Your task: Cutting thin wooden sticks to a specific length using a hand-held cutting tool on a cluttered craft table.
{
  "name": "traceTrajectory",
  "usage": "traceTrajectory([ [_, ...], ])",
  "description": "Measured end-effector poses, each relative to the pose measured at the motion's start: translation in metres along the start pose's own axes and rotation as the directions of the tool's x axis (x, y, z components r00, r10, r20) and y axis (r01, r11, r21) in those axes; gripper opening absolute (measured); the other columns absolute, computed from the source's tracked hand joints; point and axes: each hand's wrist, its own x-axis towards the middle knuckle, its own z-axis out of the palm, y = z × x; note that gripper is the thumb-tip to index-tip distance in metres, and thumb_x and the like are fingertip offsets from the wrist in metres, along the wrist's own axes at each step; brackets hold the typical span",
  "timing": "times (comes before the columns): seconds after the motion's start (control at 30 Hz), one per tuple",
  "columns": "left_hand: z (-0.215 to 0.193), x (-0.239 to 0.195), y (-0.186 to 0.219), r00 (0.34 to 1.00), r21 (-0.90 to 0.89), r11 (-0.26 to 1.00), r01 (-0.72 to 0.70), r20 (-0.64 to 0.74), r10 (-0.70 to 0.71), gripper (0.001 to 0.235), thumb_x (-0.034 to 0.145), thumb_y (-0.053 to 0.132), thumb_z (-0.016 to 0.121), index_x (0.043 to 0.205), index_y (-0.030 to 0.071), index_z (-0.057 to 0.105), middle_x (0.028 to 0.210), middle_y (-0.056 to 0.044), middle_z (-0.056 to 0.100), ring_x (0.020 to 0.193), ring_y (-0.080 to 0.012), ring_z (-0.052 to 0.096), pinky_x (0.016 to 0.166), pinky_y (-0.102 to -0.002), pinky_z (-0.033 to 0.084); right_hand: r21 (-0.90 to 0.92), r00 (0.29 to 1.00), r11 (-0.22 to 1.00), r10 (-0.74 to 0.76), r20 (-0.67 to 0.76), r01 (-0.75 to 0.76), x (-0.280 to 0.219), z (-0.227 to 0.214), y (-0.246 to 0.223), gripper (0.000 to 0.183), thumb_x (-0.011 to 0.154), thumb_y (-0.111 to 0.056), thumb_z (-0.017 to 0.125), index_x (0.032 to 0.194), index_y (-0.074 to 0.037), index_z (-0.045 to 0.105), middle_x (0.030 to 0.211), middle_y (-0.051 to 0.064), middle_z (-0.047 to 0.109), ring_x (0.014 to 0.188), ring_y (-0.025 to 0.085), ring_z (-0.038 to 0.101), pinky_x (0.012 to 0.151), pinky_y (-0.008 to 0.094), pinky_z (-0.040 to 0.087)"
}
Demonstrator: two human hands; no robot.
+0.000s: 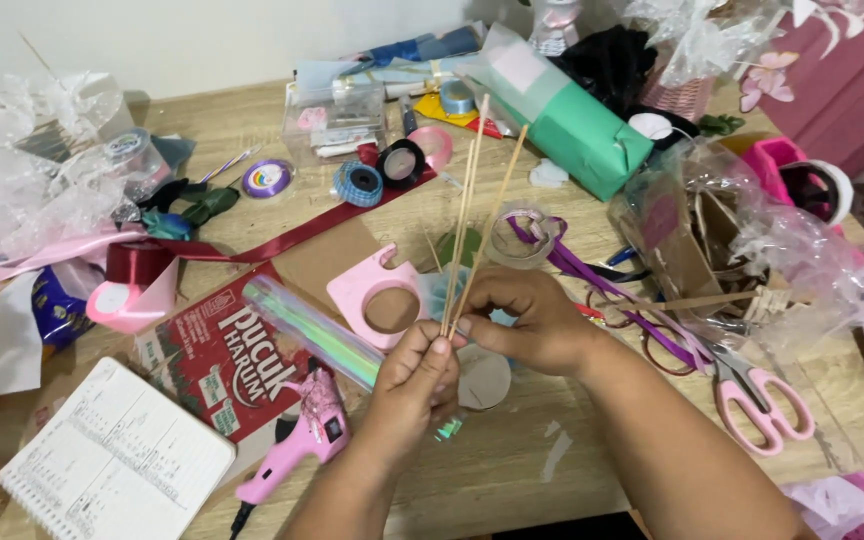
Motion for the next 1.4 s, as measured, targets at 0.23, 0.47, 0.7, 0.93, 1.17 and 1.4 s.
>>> traceTrajectory([
  [0.23, 0.000, 0.002, 0.001, 1.000, -0.063, 0.998, 0.016, 0.019, -0.015, 0.022, 0.106, 0.027, 0.054, 0.106, 0.005, 0.059, 0.059, 0.003, 0.034, 0.046, -0.0073, 0.025, 0.036, -0.022, 0.023, 0.036, 0.995, 0.995, -0.086, -0.060, 0.088, 0.004, 0.004, -0.008, 0.014, 0.090, -0.001, 0.067, 0.079, -0.010, 0.068, 0.078, -0.002, 0.068, 0.073, 0.012, 0.059, 0.067, 0.028, 0.047],
  [0.47, -0.004, -0.002, 0.006, 0.994, -0.190, 0.978, 0.082, 0.092, -0.066, 0.020, 0.107, 0.026, 0.053, 0.098, 0.008, 0.057, 0.060, 0.004, 0.027, 0.046, -0.0071, 0.020, 0.035, -0.021, 0.018, -0.027, 0.961, 0.972, -0.233, -0.148, 0.232, 0.001, 0.013, -0.001, 0.015, 0.085, 0.001, 0.067, 0.077, -0.007, 0.058, 0.073, 0.002, 0.060, 0.065, 0.017, 0.052, 0.061, 0.031, 0.042],
  [0.7, -0.003, -0.006, 0.004, 0.981, -0.207, 0.967, 0.150, 0.151, -0.120, 0.020, 0.106, 0.026, 0.054, 0.094, 0.009, 0.052, 0.063, 0.004, 0.028, 0.048, -0.0074, 0.020, 0.038, -0.022, 0.015, -0.047, 0.943, 0.959, -0.284, -0.176, 0.280, 0.000, 0.011, -0.005, 0.013, 0.086, 0.002, 0.068, 0.081, -0.008, 0.062, 0.082, 0.003, 0.064, 0.071, 0.016, 0.057, 0.061, 0.029, 0.045],
  [0.93, -0.002, -0.003, 0.003, 0.997, -0.202, 0.979, 0.029, 0.075, -0.014, 0.019, 0.107, 0.023, 0.054, 0.097, 0.008, 0.057, 0.061, 0.004, 0.030, 0.048, -0.0078, 0.023, 0.036, -0.023, 0.020, 0.186, 0.987, 0.970, -0.144, -0.075, 0.156, 0.002, 0.004, -0.004, 0.005, 0.092, -0.013, 0.065, 0.091, -0.008, 0.064, 0.083, 0.003, 0.061, 0.071, 0.014, 0.056, 0.065, 0.028, 0.047],
  [1.17, -0.003, -0.002, -0.003, 0.999, -0.079, 0.997, 0.008, 0.055, -0.004, 0.021, 0.106, 0.025, 0.054, 0.101, 0.005, 0.059, 0.062, 0.001, 0.034, 0.047, -0.0081, 0.024, 0.036, -0.023, 0.022, 0.337, 0.987, 0.942, 0.065, -0.144, -0.013, -0.001, 0.004, 0.002, 0.010, 0.094, -0.014, 0.074, 0.088, -0.012, 0.066, 0.081, -0.001, 0.061, 0.073, 0.008, 0.053, 0.065, 0.024, 0.042],
  [1.4, 0.000, -0.001, -0.005, 0.998, 0.142, 0.988, -0.055, 0.021, 0.053, 0.026, 0.106, 0.028, 0.052, 0.107, 0.004, 0.062, 0.062, -0.002, 0.041, 0.048, -0.0091, 0.031, 0.036, -0.023, 0.027, 0.531, 0.941, 0.846, 0.221, -0.258, -0.053, -0.001, -0.001, 0.006, 0.013, 0.095, -0.016, 0.074, 0.100, -0.008, 0.065, 0.081, 0.005, 0.066, 0.061, 0.011, 0.060, 0.059, 0.024, 0.053],
])
